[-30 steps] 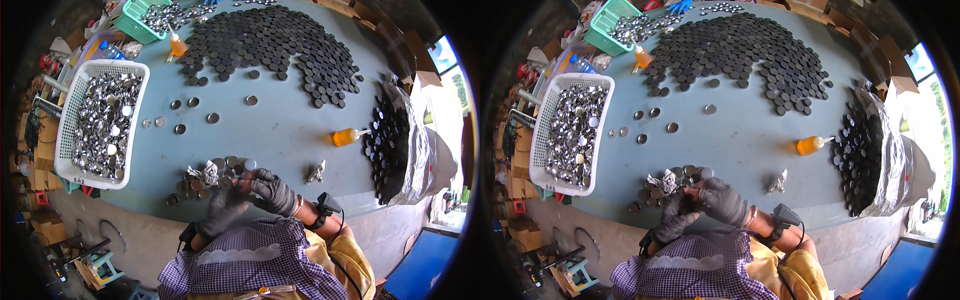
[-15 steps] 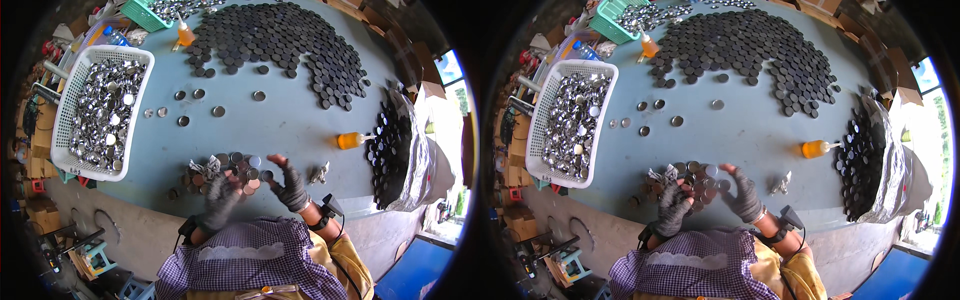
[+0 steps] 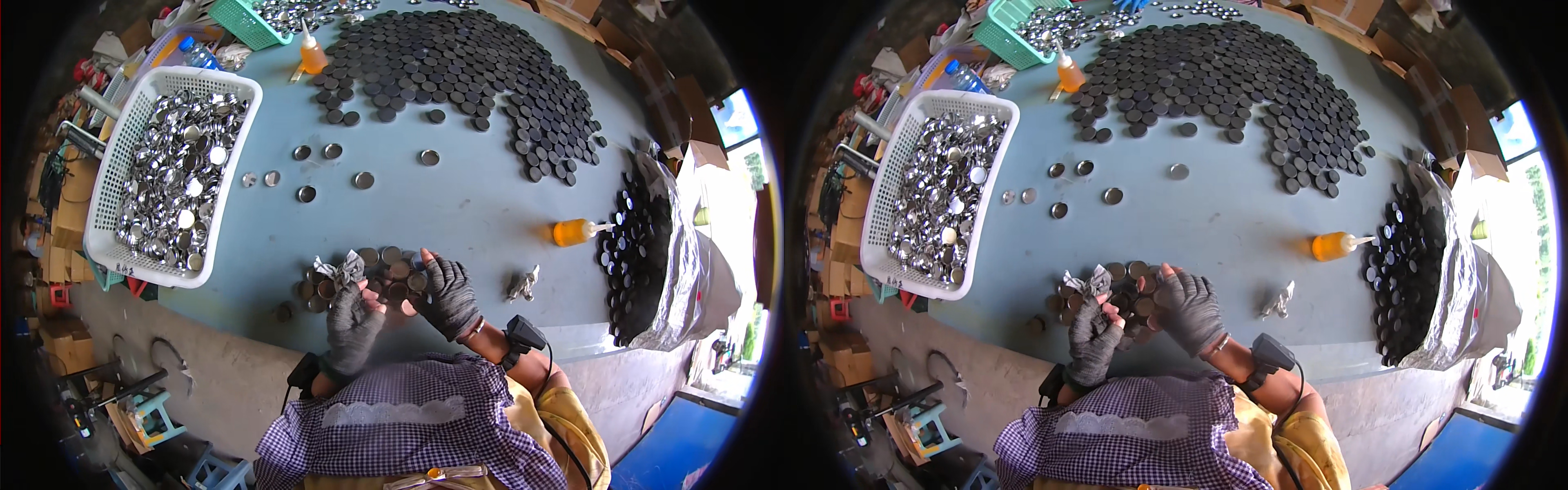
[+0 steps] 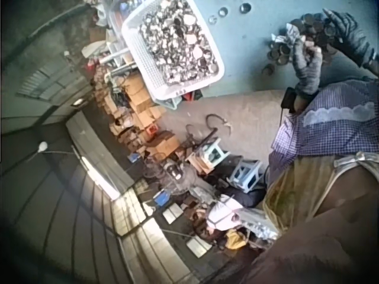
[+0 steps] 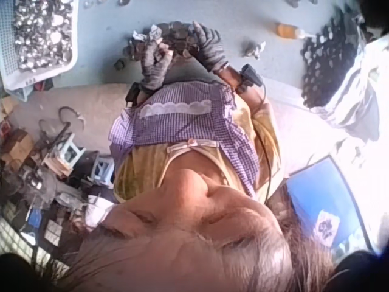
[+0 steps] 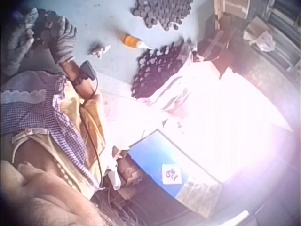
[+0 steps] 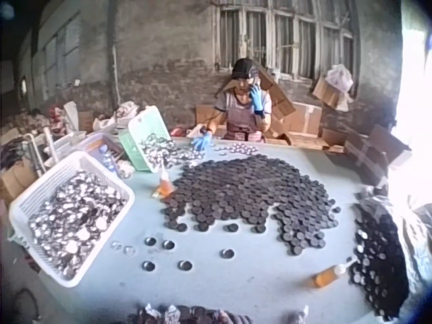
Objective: Applying adhesive to circular discs and placing them into metal casings.
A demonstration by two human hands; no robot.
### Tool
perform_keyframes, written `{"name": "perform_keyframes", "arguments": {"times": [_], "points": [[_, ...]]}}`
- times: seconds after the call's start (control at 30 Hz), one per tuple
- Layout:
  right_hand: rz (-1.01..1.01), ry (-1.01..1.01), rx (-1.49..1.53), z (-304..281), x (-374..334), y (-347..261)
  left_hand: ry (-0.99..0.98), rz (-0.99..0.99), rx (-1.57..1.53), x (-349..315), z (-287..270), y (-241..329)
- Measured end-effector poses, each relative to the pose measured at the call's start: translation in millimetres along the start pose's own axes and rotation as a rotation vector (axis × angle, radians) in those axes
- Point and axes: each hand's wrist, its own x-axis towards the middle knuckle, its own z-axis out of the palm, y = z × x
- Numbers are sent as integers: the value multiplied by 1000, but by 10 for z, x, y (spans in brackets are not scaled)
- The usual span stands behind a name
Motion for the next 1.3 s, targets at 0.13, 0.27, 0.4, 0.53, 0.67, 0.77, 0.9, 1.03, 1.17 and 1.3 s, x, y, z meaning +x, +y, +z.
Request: {"name": "perform_keyframes", "arguments": {"times": [0.13,0.27,0.4,0.53,0.67,0.77,0.9,1.03,1.17,1.3], "points": [[23,-5,-15,42,60,-35,30,31,34,-18,-64,-22],[-13,-16,53,81,84,8,40,18,2,-9,-105,-88],[-73,103,38,-6,163,268,64,85,67,31,-107,-16],[-36,285,15,-253,504,665,77,171,125,79,-147,-33],[-113,357,-62,-371,640,716,120,398,590,193,-59,4],[-230,153,115,-262,516,485,68,541,882,321,55,8],[-265,53,64,63,357,373,-16,509,1244,483,274,25],[-213,-8,207,-35,372,263,-65,468,1365,592,300,-1],[-173,12,190,-32,374,447,-80,458,1320,616,313,-31],[-119,107,171,-65,616,637,-81,472,1332,627,340,-4]]}}
